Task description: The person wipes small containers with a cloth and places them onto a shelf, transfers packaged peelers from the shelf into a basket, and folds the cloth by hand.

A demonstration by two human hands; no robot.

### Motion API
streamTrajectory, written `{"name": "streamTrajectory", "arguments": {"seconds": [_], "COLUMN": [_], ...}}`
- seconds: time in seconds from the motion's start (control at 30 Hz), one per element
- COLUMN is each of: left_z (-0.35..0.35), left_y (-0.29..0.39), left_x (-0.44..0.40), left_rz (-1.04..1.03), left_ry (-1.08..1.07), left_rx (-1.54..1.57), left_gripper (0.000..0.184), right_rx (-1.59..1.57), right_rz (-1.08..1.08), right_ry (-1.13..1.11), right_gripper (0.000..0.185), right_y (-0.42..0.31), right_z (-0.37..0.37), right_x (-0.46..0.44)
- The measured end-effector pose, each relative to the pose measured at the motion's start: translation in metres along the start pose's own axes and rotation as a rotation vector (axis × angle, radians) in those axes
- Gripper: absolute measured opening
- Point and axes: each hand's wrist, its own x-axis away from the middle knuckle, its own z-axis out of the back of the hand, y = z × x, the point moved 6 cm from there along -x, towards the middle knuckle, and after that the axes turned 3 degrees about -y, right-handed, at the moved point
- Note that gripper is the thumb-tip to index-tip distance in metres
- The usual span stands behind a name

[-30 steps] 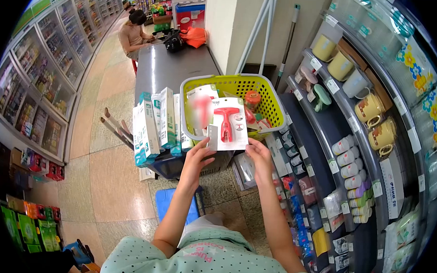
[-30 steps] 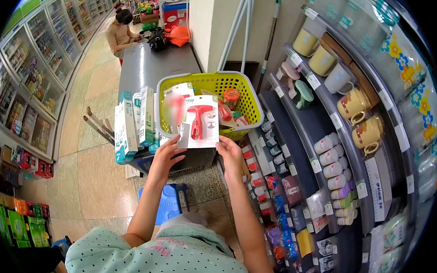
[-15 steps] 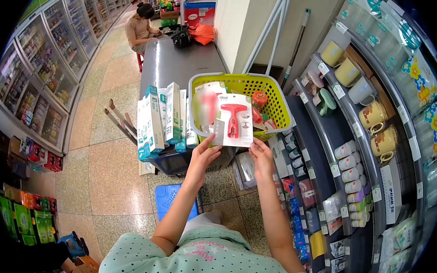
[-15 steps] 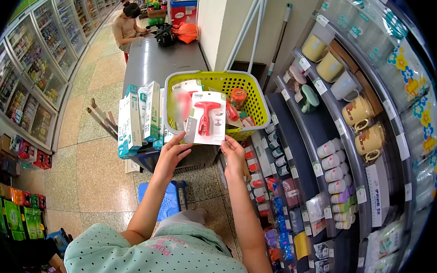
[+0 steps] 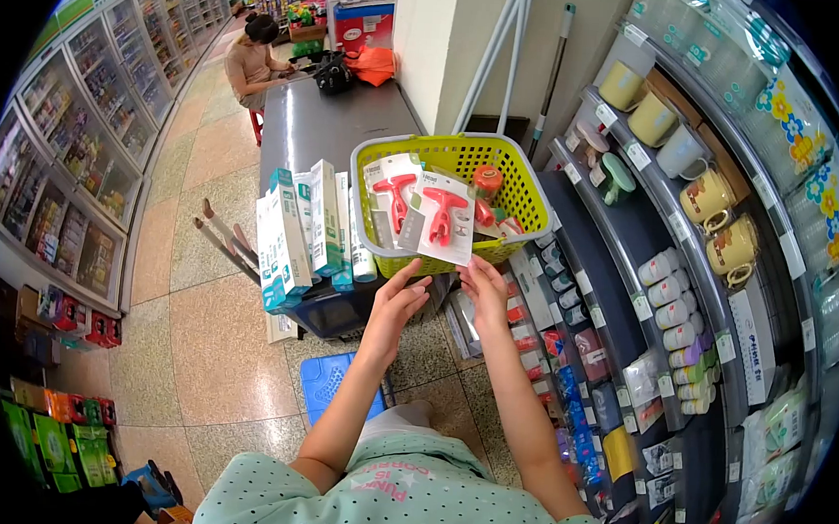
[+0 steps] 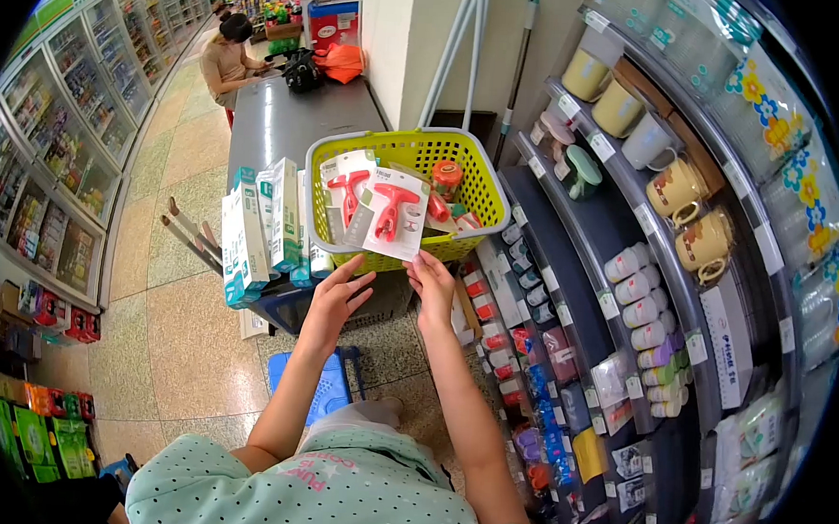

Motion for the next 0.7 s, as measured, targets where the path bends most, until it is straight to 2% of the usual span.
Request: {"name": "streamTrajectory", "arguments": {"seconds": [0.27,0.37,0.7], "left_z": [-0.021,-0.037,-0.151], "left_y": [-0.004,-0.008,-0.051], "left_x": [0.002,0.001,0.011], "left_rz": [0.025,0.047,0.236], "left_ry": [-0.090,-0.175,-0.553], "left_rx": [0.009,0.037,0.017], "left_gripper": [0.065,0.064,0.063], "right_rx": [0.050,0.065,-0.029], "right_rz": [0.029,0.112,0.363], "right_ry": [-0.002,0.014,0.260], "right_gripper": [0.031,0.032,0.029], "right_y": [-0.027,-0.051,-0.113], "right_z": [0.009,0.015,0.106], "right_x": [0.034,0.058,0.157]}}
